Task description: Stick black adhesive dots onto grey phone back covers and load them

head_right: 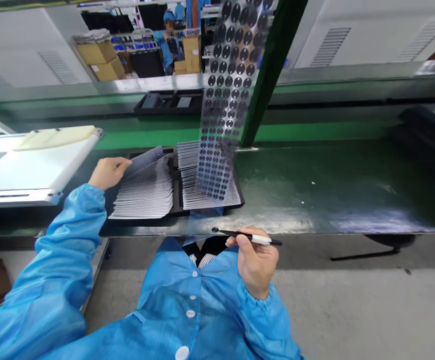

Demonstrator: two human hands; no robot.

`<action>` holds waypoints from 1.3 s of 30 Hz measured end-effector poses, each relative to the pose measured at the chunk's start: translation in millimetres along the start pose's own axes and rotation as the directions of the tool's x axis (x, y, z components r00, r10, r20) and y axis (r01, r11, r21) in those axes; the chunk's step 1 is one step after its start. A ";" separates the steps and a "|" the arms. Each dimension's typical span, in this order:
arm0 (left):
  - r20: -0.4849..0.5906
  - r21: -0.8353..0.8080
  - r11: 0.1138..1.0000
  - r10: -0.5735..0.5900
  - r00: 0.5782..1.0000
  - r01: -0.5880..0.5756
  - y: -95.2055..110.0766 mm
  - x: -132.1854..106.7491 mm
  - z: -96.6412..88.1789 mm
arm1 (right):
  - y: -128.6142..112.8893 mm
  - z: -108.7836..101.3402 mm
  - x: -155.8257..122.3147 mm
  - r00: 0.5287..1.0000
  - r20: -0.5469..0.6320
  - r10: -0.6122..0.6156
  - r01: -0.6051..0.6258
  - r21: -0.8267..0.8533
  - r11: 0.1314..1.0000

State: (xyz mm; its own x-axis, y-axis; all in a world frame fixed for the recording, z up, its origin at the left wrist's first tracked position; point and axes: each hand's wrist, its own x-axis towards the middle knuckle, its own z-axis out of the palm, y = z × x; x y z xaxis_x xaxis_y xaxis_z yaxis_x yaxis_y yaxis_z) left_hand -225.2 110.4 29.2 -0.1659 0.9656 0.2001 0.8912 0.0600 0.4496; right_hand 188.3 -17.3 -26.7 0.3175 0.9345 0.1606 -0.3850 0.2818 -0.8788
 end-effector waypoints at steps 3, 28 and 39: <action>-0.431 -0.012 0.998 0.044 0.901 -0.054 15.3 -21.7 -12.4 | -3.0 0.5 -0.5 1.000 -0.013 -0.001 0.001 0.009 1.000; 0.123 -0.661 0.750 0.066 0.990 0.032 78.6 -169.3 96.2 | 35.4 -4.9 -19.7 0.899 -0.019 0.437 -0.430 -0.217 0.876; 0.214 -0.667 0.732 0.009 0.977 0.139 78.0 -165.6 95.4 | 43.8 -10.1 -19.0 0.883 -0.030 0.468 -0.457 -0.270 0.847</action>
State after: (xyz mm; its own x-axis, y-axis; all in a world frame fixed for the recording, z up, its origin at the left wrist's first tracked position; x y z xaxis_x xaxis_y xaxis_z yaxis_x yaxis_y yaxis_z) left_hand -87.9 -20.6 -51.9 -0.0635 0.9979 0.0139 0.3479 0.0091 0.9375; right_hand 174.1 -24.8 -72.8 0.1263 0.9510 -0.2823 -0.2375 -0.2474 -0.9394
